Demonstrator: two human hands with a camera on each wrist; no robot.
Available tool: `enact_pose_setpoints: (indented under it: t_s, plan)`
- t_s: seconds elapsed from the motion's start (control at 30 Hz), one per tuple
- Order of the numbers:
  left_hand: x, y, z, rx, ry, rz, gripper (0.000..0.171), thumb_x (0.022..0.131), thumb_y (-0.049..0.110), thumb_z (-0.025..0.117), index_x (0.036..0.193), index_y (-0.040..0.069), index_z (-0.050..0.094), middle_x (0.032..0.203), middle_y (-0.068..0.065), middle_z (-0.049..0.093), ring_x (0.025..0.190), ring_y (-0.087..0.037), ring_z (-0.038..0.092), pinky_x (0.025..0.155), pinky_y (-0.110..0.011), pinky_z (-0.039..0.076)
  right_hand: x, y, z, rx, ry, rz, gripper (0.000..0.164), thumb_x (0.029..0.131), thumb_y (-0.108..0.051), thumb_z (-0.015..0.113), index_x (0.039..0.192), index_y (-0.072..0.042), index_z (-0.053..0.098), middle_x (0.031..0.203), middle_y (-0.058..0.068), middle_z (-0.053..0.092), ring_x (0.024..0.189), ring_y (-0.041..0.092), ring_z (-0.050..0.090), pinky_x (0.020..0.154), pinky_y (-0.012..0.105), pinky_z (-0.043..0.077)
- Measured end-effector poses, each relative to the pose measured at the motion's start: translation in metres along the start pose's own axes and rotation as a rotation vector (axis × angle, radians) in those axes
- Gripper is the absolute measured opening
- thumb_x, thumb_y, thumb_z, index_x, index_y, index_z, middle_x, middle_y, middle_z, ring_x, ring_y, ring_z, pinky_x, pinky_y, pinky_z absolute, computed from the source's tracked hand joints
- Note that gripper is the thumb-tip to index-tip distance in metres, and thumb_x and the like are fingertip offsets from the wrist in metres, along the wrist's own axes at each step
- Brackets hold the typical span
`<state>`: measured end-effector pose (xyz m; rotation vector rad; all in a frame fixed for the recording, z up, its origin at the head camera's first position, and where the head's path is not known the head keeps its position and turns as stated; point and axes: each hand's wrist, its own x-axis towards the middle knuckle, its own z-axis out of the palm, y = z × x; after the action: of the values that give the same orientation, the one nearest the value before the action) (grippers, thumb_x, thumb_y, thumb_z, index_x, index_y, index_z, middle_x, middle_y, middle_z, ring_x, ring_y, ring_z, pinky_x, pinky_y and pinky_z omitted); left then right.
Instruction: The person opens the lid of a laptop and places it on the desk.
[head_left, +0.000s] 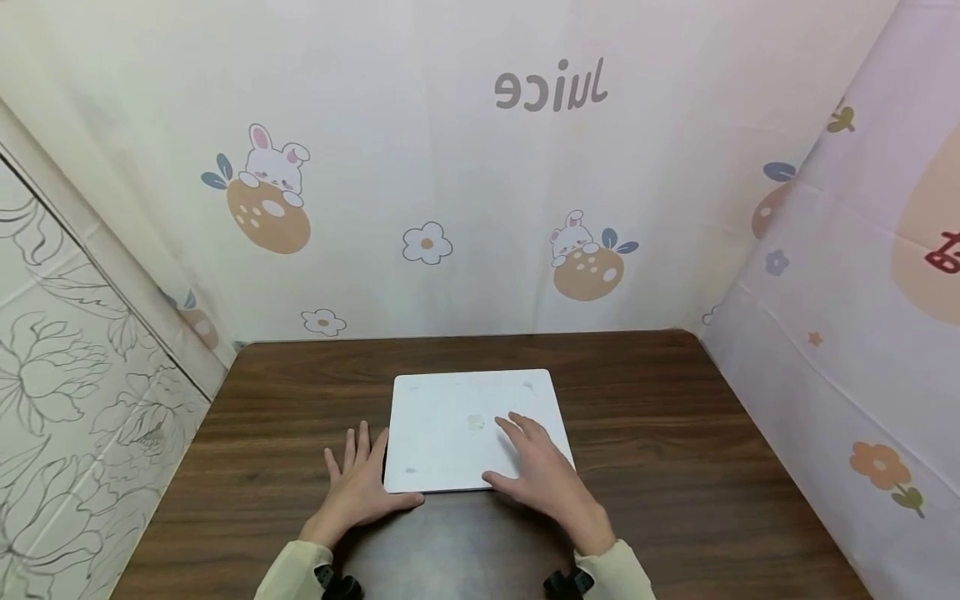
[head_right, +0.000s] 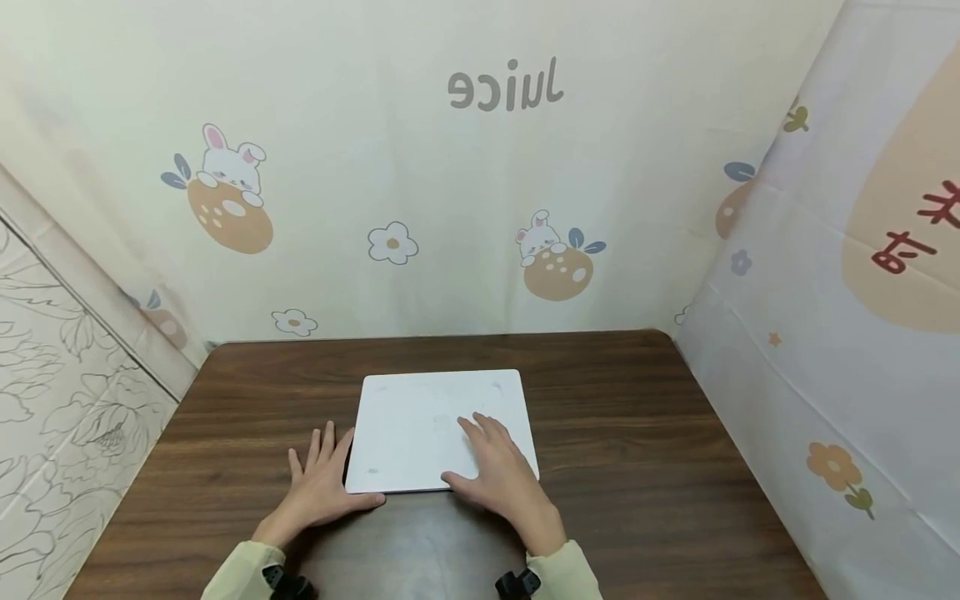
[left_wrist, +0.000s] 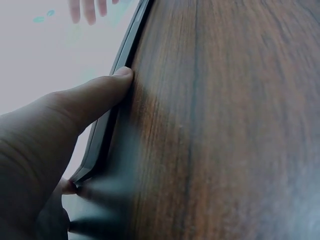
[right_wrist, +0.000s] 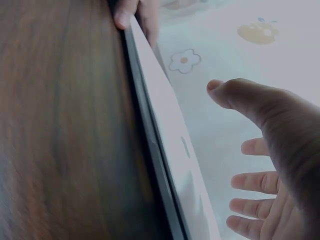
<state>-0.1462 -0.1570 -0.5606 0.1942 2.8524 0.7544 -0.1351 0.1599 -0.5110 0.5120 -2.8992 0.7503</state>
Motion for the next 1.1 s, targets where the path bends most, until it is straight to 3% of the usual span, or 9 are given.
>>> enact_pose_setpoints:
  t_s: [0.67, 1.1]
  plan:
    - [-0.001, 0.002, -0.001, 0.0, 0.017, 0.009, 0.133, 0.065, 0.082, 0.078, 0.164, 0.011, 0.025, 0.17, -0.029, 0.0, 0.157, -0.051, -0.005, 0.113, -0.08, -0.011, -0.003, -0.014, 0.025, -0.045, -0.096, -0.1, 0.071, 0.086, -0.048, 0.081, 0.144, -0.014, 0.059, 0.153, 0.014, 0.051, 0.144, 0.037, 0.046, 0.109, 0.051, 0.048]
    - [-0.002, 0.001, 0.0, -0.013, 0.004, 0.005, 0.132, 0.066, 0.081, 0.077, 0.165, 0.012, 0.024, 0.171, -0.028, -0.002, 0.157, -0.05, -0.007, 0.113, -0.079, -0.013, -0.003, -0.016, 0.038, -0.167, 0.001, -0.222, 0.057, 0.082, -0.04, 0.086, 0.129, -0.012, 0.068, 0.139, 0.017, 0.061, 0.131, 0.039, 0.057, 0.109, 0.052, 0.047]
